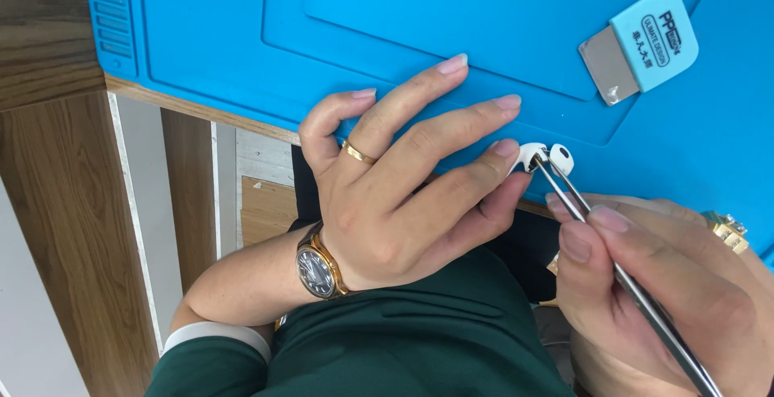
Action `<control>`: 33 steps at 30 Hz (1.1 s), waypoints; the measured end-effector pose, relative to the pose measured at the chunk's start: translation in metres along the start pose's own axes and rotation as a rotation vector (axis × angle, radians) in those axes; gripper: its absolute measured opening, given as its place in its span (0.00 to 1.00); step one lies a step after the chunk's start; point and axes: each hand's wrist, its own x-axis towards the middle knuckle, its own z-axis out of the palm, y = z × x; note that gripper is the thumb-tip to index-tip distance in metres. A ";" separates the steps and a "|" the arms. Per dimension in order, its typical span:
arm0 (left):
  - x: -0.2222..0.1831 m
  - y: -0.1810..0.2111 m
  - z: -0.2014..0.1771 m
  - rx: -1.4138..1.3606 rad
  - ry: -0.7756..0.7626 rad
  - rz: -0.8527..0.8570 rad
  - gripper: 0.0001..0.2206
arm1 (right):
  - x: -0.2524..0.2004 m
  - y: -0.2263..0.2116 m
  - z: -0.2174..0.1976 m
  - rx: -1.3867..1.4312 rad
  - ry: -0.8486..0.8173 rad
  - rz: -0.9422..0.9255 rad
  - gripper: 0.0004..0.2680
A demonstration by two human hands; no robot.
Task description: Repairing an AirPod by manipulating tiny internal components with tweezers on a specialized repair mat.
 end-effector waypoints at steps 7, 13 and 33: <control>-0.001 0.000 0.002 0.017 0.019 -0.010 0.03 | -0.001 -0.015 0.008 -0.002 0.088 0.001 0.11; -0.001 -0.001 0.002 0.008 0.012 0.007 0.03 | -0.006 -0.037 0.020 0.046 0.319 0.237 0.07; -0.002 -0.002 0.004 0.013 0.028 0.031 0.03 | 0.003 -0.016 -0.004 0.073 0.051 0.141 0.09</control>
